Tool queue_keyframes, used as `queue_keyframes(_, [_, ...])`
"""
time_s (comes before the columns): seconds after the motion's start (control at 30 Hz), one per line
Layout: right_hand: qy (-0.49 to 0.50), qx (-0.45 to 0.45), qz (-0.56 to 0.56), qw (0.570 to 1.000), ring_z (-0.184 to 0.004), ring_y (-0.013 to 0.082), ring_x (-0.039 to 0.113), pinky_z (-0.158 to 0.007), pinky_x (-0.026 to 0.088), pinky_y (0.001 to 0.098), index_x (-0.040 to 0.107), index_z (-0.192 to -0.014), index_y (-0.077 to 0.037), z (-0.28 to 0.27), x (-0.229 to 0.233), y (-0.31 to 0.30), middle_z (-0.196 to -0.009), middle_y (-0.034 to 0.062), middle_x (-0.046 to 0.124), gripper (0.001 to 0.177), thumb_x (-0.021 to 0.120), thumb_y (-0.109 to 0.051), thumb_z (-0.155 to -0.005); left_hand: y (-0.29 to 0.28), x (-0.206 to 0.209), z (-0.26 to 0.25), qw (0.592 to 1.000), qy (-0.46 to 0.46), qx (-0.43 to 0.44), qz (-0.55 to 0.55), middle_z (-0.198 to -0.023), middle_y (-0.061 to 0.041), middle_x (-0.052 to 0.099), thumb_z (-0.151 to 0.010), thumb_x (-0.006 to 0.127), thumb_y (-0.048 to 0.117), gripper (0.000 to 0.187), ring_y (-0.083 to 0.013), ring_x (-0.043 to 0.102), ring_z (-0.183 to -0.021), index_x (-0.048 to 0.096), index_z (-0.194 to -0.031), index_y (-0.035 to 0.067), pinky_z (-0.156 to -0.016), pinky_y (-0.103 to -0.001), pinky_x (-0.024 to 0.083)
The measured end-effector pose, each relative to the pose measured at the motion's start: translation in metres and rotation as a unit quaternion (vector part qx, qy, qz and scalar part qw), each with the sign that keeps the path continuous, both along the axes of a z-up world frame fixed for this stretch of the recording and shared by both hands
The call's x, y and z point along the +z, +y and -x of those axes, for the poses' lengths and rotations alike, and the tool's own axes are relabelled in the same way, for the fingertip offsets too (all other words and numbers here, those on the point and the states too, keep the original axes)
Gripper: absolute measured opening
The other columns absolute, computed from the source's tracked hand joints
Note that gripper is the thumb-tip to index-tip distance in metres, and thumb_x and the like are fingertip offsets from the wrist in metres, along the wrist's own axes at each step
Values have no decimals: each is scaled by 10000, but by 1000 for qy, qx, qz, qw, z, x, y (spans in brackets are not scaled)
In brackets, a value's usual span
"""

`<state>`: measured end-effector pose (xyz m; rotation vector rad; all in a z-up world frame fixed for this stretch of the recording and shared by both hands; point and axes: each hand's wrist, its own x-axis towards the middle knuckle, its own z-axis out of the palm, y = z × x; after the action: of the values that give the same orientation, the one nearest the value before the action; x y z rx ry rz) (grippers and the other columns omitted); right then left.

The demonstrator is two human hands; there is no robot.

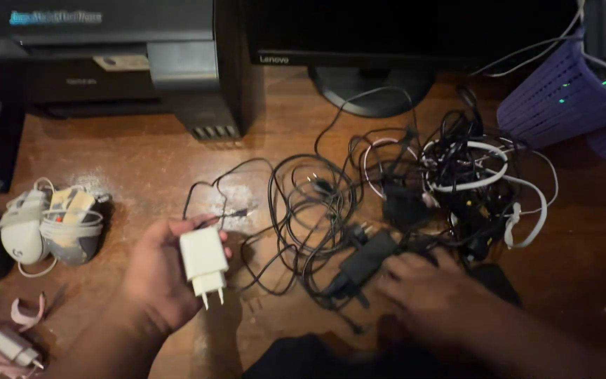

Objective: Untangling a large pile of electronic cables and power adapters on a desk.

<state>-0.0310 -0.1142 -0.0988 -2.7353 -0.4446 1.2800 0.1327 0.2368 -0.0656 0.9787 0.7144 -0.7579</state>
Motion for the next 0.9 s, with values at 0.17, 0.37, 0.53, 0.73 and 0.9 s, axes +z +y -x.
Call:
queue_keyframes(0.17, [-29, -137, -10, 990, -1306, 205, 496, -1082, 356, 471, 639, -1252, -212, -35, 71, 20, -1311, -3, 577, 349, 637, -306, -917, -43, 47, -5, 996, -52, -56, 42, -936, -135, 705, -849, 460, 332, 389, -307, 656, -801, 633, -1131, 128, -731, -445, 539])
queue_keyframes(0.37, [-234, -349, -379, 825, -1007, 180, 665, -881, 592, 347, 605, -1237, -54, -49, 132, 44, -1099, 67, 658, 271, 596, -204, -1011, -95, 71, 6, 966, -157, -153, 138, -1055, -113, 699, -921, 556, 238, 336, -269, 685, -955, 595, -1245, 157, -849, -428, 582])
queue_keyframes(0.53, [-153, -428, -445, 771, -945, 86, 690, -775, 587, 291, 391, -1448, -116, -57, 156, 53, -1120, -40, 635, 714, 737, -192, -829, -130, 100, 22, 937, -231, -249, 79, -1021, -53, 701, -881, 678, 270, 370, -152, 694, -924, 597, -1202, 107, -798, -295, 581])
queue_keyframes(0.73, [-19, -439, -516, 736, -746, 103, 639, -670, 578, 278, 574, -1266, -23, -39, 135, 25, -873, 45, 655, 340, 579, -235, -1000, -134, 90, 29, 894, -292, -335, -49, -1021, -59, 700, -932, 674, 411, 424, -182, 688, -882, 584, -1226, 118, -765, -336, 590])
queue_keyframes(0.9, [-55, -500, -443, 742, -580, 118, 515, -522, 446, 270, 469, -1352, -139, -29, 141, 10, -715, 50, 592, 373, 575, -269, -1018, -125, 76, 31, 707, -260, -433, -495, -1300, -178, 527, -947, 716, 487, 512, -311, 658, -1060, 571, -1238, 91, -991, -383, 497])
